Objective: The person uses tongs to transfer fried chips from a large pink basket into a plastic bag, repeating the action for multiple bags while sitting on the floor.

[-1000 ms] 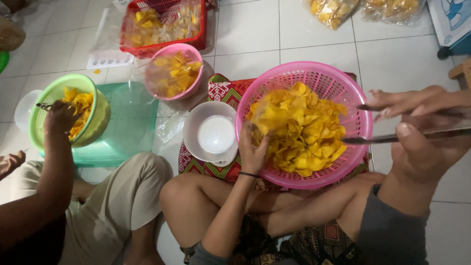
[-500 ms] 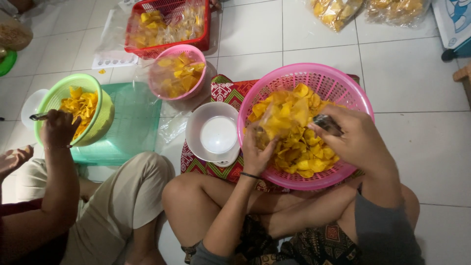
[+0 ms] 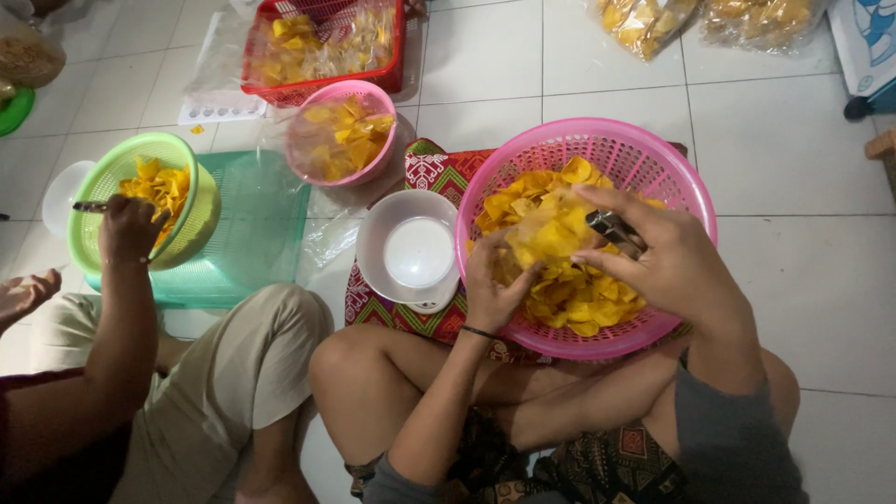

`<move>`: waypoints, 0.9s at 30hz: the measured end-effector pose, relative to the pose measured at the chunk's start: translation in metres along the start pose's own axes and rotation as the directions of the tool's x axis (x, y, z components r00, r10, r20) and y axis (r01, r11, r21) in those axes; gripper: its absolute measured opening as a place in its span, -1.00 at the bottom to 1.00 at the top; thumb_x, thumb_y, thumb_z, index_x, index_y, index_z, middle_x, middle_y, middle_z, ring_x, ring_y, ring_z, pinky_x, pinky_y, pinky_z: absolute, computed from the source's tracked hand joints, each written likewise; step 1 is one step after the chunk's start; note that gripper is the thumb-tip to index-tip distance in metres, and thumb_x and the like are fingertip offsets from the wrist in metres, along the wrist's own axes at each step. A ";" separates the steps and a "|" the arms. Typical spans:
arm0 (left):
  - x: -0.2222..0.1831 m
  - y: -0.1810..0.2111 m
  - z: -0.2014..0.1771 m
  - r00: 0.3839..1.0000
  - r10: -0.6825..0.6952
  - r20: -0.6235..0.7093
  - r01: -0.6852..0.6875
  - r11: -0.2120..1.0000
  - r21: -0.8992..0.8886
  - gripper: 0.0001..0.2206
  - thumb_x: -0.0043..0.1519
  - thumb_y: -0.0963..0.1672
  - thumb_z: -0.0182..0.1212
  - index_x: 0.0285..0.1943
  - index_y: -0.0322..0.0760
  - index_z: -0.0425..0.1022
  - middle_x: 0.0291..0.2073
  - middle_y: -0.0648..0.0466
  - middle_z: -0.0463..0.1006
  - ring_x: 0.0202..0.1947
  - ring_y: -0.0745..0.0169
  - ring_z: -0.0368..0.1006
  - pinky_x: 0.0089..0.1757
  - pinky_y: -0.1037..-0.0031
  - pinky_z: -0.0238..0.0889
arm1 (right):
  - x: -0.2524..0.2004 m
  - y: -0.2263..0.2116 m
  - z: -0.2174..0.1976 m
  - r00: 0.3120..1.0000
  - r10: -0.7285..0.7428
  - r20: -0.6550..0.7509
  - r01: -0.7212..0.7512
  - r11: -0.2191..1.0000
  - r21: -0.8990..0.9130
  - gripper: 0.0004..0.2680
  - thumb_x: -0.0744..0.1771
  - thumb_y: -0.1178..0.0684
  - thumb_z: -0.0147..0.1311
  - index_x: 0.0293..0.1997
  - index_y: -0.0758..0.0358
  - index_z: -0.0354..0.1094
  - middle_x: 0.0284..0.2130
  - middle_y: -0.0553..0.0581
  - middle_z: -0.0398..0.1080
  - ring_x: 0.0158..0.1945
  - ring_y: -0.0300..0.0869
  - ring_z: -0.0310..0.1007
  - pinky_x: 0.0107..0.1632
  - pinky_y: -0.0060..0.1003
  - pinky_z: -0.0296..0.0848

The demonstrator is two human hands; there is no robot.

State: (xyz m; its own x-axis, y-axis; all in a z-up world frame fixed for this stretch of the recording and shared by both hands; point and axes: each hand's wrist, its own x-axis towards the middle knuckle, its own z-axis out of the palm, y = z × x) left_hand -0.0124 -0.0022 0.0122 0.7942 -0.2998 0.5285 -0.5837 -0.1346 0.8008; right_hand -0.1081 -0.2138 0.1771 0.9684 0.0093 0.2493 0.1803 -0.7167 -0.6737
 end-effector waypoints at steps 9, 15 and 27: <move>0.004 0.006 -0.001 0.997 -0.011 0.081 0.001 0.994 0.111 -0.34 0.09 0.08 0.57 0.31 -0.11 0.37 0.02 0.04 0.52 -0.03 0.11 0.48 -0.06 0.28 0.40 | -0.009 0.004 0.000 0.988 0.153 -0.037 -0.152 0.988 0.034 -0.83 0.43 -0.01 0.18 -0.27 0.18 0.37 -0.50 -0.02 0.29 -0.48 -0.24 0.20 -0.37 -0.29 0.19; 0.004 0.002 -0.001 0.990 -0.041 0.133 0.025 0.993 0.119 -0.39 0.09 -0.01 0.47 0.32 -0.17 0.38 0.18 -0.03 0.52 0.21 -0.05 0.39 0.11 0.12 0.36 | -0.023 -0.008 -0.001 0.955 -0.189 -0.231 0.179 0.982 -0.061 -0.91 0.43 0.14 0.18 -0.13 0.25 0.33 -0.36 0.04 0.34 -0.51 -0.25 0.24 0.23 -0.13 0.54; -0.005 -0.020 0.001 0.986 -0.153 -0.073 0.144 0.983 -0.118 -0.57 0.21 -0.13 0.37 0.24 -0.20 0.33 0.15 -0.02 0.45 0.20 0.03 0.43 0.16 0.30 0.37 | 0.006 0.031 0.010 0.787 -0.069 -0.613 0.351 0.868 0.353 -0.89 0.53 0.11 0.11 0.01 0.11 0.21 -0.11 0.09 0.37 0.00 -0.09 0.50 0.36 0.05 0.65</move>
State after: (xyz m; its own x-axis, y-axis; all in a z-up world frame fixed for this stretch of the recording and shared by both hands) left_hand -0.0049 0.0010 -0.0069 0.8842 -0.2063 0.4190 -0.4395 -0.0640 0.8959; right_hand -0.0946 -0.2286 0.1509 0.6443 -0.3705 0.6690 0.5568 -0.3724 -0.7425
